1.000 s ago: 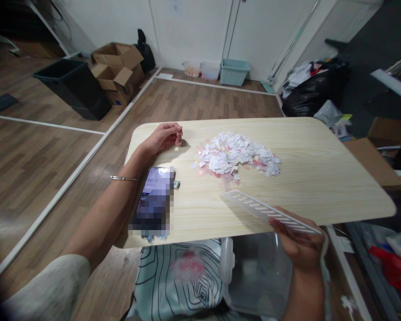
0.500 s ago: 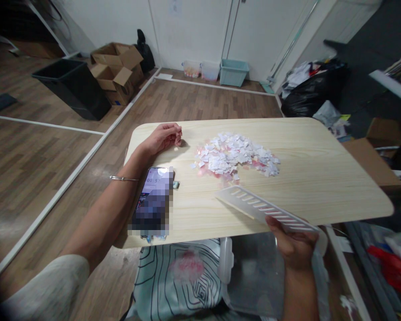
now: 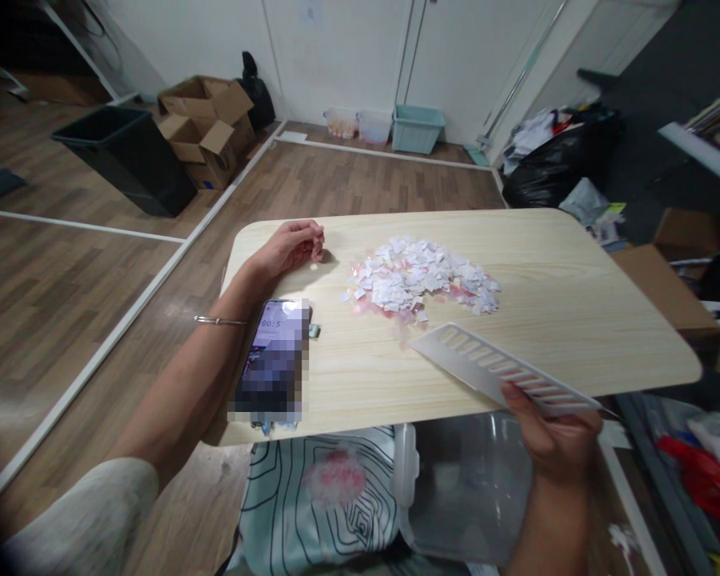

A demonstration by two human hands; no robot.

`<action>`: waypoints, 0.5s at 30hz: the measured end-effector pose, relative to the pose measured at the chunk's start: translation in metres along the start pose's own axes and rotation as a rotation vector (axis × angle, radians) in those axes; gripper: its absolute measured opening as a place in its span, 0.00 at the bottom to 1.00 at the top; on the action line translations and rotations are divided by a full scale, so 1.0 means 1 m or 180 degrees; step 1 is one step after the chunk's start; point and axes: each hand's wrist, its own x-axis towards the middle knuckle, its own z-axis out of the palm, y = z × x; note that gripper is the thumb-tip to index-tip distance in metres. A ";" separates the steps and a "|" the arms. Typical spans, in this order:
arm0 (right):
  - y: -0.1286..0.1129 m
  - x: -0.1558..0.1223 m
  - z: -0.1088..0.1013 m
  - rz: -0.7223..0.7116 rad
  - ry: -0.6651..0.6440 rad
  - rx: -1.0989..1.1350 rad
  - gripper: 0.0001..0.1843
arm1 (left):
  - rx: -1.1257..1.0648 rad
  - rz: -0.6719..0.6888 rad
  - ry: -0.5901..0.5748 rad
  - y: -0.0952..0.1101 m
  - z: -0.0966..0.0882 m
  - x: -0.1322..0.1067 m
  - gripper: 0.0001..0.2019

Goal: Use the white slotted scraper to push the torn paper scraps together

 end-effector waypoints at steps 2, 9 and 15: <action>-0.005 -0.005 0.003 0.0007 -0.0175 -0.0032 0.08 | -0.0012 0.0018 0.0003 0.000 0.000 0.000 0.13; -0.016 -0.016 0.010 0.0143 -0.0637 0.0029 0.07 | 0.0095 -0.0104 0.0189 0.002 0.003 -0.002 0.14; -0.004 -0.021 0.007 0.0350 -0.0678 0.0114 0.12 | 0.0060 -0.0072 0.0112 0.001 0.002 0.000 0.15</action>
